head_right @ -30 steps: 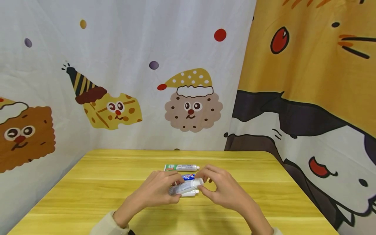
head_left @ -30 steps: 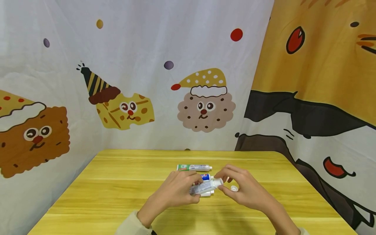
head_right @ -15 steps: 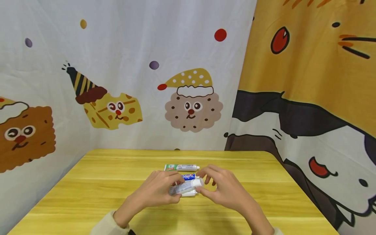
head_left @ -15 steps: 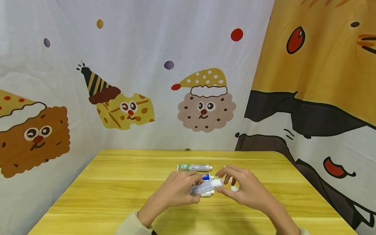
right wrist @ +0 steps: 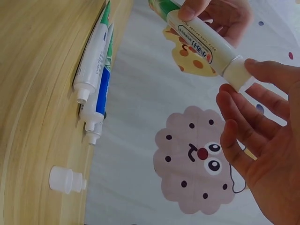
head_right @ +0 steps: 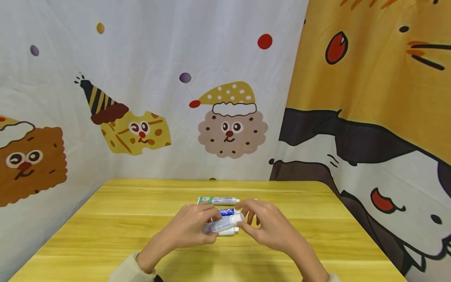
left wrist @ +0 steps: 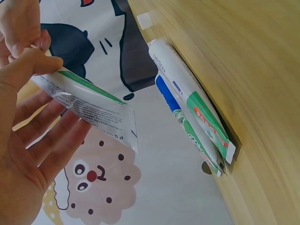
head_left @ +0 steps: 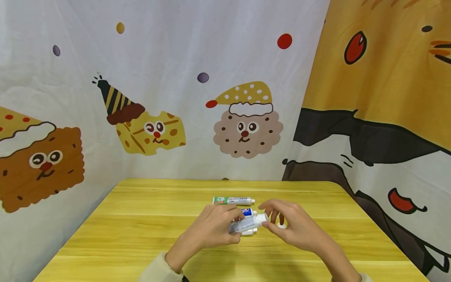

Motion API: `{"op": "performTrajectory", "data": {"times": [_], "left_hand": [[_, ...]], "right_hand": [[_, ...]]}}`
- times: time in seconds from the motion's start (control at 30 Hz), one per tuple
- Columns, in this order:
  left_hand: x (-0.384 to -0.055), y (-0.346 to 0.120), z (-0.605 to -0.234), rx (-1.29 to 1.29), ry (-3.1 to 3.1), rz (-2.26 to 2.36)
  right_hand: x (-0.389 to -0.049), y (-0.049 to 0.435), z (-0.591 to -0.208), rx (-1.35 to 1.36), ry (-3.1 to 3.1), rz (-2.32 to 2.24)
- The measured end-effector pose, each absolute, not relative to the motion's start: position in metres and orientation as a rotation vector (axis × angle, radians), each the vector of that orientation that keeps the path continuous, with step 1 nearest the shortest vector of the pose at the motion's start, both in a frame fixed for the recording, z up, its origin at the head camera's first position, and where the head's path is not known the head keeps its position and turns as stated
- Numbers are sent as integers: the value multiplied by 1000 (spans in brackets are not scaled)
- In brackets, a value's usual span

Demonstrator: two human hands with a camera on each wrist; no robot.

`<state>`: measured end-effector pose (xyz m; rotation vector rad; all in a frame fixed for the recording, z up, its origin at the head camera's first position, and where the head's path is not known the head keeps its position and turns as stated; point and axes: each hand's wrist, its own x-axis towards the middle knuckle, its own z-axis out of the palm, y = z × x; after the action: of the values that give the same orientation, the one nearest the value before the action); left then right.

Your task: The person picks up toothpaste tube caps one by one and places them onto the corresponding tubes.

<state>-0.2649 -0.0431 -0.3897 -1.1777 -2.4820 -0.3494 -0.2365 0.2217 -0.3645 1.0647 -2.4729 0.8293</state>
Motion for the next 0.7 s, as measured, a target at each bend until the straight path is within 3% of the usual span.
{"op": "performTrajectory", "data": {"times": [0.47,0.7], "left_hand": [[-263,-44,-387,-1177,-2480,-314],[-263,-44,-388,-1184,-2455,-300]], "right_hand": [[-236,221,-366,986,-2526,811],[-237,221,-368,1113,-2378,817]]}}
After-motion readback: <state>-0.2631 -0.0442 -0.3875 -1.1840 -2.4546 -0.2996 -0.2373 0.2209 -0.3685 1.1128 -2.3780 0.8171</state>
